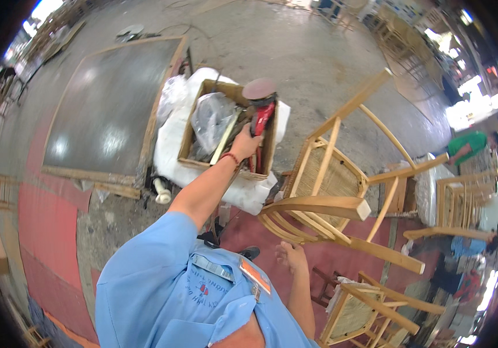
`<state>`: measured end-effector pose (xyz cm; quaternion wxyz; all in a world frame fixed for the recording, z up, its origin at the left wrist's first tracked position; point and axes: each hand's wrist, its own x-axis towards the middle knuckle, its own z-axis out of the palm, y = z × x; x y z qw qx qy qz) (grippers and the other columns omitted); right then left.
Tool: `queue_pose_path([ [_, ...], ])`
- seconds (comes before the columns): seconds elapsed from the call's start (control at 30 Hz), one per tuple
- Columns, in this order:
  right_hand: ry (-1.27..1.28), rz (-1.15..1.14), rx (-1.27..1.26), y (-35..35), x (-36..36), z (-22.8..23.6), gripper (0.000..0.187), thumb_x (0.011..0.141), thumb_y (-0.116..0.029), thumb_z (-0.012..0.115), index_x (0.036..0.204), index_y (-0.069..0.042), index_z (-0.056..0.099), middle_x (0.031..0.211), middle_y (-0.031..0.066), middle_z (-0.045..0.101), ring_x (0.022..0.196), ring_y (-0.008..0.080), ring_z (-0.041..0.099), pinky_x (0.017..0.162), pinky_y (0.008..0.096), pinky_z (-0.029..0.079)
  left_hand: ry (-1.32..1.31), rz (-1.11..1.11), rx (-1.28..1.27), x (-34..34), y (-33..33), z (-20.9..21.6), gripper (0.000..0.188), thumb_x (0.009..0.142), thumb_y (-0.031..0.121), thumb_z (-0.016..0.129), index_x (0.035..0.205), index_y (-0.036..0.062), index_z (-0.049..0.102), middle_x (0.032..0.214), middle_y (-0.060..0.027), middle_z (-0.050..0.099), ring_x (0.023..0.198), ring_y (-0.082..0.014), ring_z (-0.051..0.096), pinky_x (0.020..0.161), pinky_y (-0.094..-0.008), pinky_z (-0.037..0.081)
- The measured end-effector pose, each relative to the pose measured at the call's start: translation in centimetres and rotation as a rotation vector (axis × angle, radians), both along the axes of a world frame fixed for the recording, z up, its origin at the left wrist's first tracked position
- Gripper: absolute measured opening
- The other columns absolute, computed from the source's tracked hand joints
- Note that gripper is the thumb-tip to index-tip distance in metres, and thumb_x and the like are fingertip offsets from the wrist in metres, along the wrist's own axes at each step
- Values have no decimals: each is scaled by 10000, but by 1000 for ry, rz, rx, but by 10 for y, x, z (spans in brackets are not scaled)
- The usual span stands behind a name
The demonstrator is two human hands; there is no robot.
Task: The person picks up a wooden chair, uses a power sander to smooth the legs, applies a white substance to the leg tips, and wipes the chair with a cloth. The process is repeated for multiple chairs in a workshop setting.
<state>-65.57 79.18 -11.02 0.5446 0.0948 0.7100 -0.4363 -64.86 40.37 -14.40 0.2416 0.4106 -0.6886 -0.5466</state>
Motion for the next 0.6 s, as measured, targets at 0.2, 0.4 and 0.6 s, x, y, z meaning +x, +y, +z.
queue_pose_path([
  [0.2, 119, 189, -87, -27, -15, -9, 412, 888, -228, 613, 1238, -24, 539, 975, 112, 676, 781, 198, 645, 647, 310, 508, -54, -164, -19, 54, -11, 54, 407, 838, 301, 651, 1111, 2, 605, 1028, -242, 668, 966, -375, 647, 866, -398, 499],
  [0.4, 90, 355, 65, -18, -23, -45, 357, 904, -261, 600, 1195, -57, 559, 986, 112, 678, 793, 205, 656, 622, 337, 507, 33, 676, -423, 266, -22, 63, 312, 874, 244, 604, 1028, -21, 663, 991, -179, 692, 927, -281, 660, 816, -354, 495],
  [0.6, 123, 428, 105, -8, -32, -66, 325, 902, -238, 586, 1160, -41, 564, 932, 100, 673, 717, 189, 648, 581, 316, 499, -489, 723, -104, 365, 27, -10, 478, 838, 414, 596, 944, -47, 666, 955, -256, 670, 930, -395, 640, 827, -432, 492],
])
